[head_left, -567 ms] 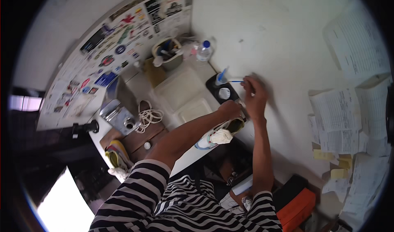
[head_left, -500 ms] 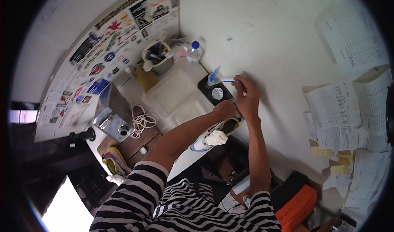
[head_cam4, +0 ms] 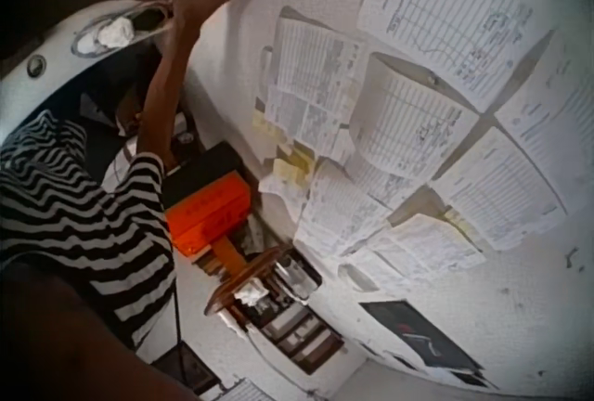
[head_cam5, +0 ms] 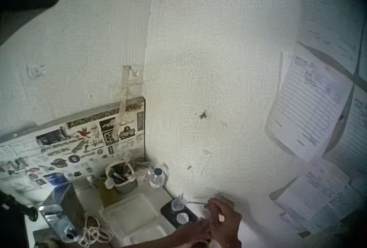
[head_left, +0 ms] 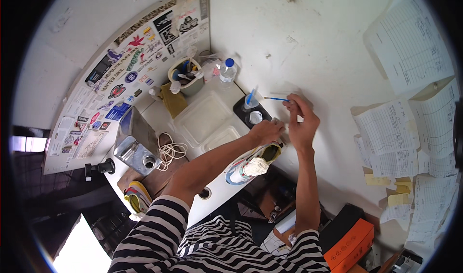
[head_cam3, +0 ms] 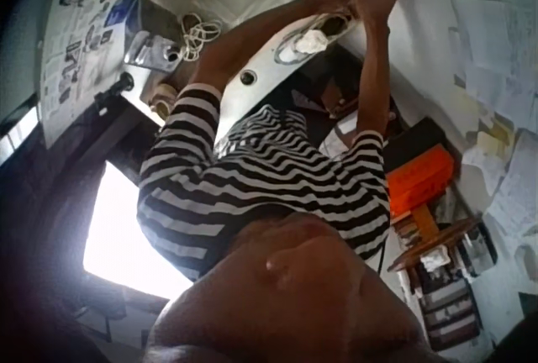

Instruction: Using a small paintbrush to apply blue paint to the midsole or accents of a sneaker.

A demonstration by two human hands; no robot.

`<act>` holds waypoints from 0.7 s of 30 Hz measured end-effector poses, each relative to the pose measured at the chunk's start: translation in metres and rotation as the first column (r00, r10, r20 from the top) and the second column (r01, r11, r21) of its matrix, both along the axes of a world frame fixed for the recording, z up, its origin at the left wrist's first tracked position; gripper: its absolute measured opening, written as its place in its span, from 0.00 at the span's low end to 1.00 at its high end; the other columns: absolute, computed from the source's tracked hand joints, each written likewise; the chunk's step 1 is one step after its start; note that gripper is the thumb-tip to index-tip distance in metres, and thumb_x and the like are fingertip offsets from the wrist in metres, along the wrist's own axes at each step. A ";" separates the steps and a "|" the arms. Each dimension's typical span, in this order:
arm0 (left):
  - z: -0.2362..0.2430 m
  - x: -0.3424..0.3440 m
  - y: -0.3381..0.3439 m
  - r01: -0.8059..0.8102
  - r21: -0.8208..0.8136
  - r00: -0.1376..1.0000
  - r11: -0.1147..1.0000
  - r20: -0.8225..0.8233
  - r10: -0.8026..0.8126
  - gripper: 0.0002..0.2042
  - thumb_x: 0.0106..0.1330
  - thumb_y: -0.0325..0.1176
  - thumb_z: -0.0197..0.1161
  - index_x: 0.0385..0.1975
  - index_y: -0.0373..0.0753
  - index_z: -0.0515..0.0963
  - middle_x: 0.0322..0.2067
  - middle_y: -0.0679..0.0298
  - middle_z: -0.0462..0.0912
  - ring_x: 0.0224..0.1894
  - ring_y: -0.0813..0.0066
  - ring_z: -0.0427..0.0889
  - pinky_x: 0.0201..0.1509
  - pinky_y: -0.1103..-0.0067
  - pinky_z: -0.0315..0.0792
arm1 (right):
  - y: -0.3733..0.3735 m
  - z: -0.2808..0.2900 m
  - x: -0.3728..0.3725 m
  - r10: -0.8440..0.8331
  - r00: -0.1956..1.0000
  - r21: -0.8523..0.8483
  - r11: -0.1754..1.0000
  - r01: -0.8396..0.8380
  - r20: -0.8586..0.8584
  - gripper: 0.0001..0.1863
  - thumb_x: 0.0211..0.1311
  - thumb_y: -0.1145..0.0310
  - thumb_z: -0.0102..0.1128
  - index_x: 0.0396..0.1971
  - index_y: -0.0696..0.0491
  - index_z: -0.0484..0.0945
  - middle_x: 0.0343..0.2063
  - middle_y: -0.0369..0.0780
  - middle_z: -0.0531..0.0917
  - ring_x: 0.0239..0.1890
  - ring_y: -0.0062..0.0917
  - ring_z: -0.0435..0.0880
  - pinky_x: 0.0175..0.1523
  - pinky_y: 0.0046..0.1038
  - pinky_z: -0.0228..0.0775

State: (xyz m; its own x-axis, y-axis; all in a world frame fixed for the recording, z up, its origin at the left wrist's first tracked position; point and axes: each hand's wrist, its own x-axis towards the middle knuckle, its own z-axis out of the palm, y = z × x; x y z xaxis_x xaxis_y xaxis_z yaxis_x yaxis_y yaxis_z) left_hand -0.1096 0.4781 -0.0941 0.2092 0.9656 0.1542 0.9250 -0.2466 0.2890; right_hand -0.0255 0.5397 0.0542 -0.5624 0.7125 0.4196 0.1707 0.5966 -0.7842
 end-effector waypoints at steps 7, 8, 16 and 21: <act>0.098 0.008 -0.095 -0.403 0.065 0.757 0.913 0.584 0.293 0.15 0.60 0.31 0.60 0.45 0.33 0.73 0.39 0.51 0.77 0.45 0.52 0.81 0.45 0.62 0.77 | -0.028 0.058 0.023 -0.112 0.964 -0.063 0.993 0.100 -0.242 0.11 0.73 0.80 0.53 0.51 0.64 0.79 0.40 0.48 0.87 0.40 0.33 0.91 0.46 0.28 0.85; 0.106 0.009 -0.122 -0.511 -0.072 0.611 0.857 0.671 0.420 0.15 0.60 0.31 0.60 0.46 0.34 0.73 0.40 0.50 0.77 0.45 0.53 0.81 0.46 0.62 0.77 | -0.037 0.066 0.024 -0.093 0.963 -0.064 0.995 0.079 -0.254 0.11 0.73 0.80 0.53 0.51 0.64 0.79 0.40 0.48 0.87 0.40 0.33 0.91 0.46 0.28 0.85; 0.093 0.026 -0.322 -0.598 -0.300 -0.520 0.743 0.851 -0.075 0.18 0.80 0.35 0.49 0.64 0.35 0.71 0.58 0.58 0.79 0.58 0.74 0.78 0.64 0.73 0.73 | -0.140 0.088 0.018 0.033 0.904 -0.483 0.837 -0.258 -0.426 0.11 0.73 0.73 0.57 0.49 0.63 0.79 0.36 0.48 0.87 0.30 0.29 0.88 0.38 0.27 0.82; 0.148 0.031 -0.408 -0.792 -0.413 -0.126 0.450 0.832 0.541 0.27 0.69 0.22 0.66 0.67 0.32 0.68 0.58 0.61 0.80 0.58 0.76 0.79 0.65 0.78 0.71 | -0.223 0.079 -0.008 0.327 0.868 -0.531 0.692 -0.489 -0.374 0.11 0.72 0.74 0.57 0.50 0.61 0.79 0.36 0.45 0.86 0.29 0.26 0.87 0.38 0.26 0.82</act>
State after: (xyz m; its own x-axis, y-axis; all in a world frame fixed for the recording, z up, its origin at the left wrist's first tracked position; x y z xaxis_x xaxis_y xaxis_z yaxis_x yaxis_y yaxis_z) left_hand -0.0789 0.0703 0.0543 -0.8832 0.4382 -0.1671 -0.0938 0.1841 0.9784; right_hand -0.0335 0.3167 0.1333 -0.8009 0.5794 0.1515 -0.2108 -0.0360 -0.9769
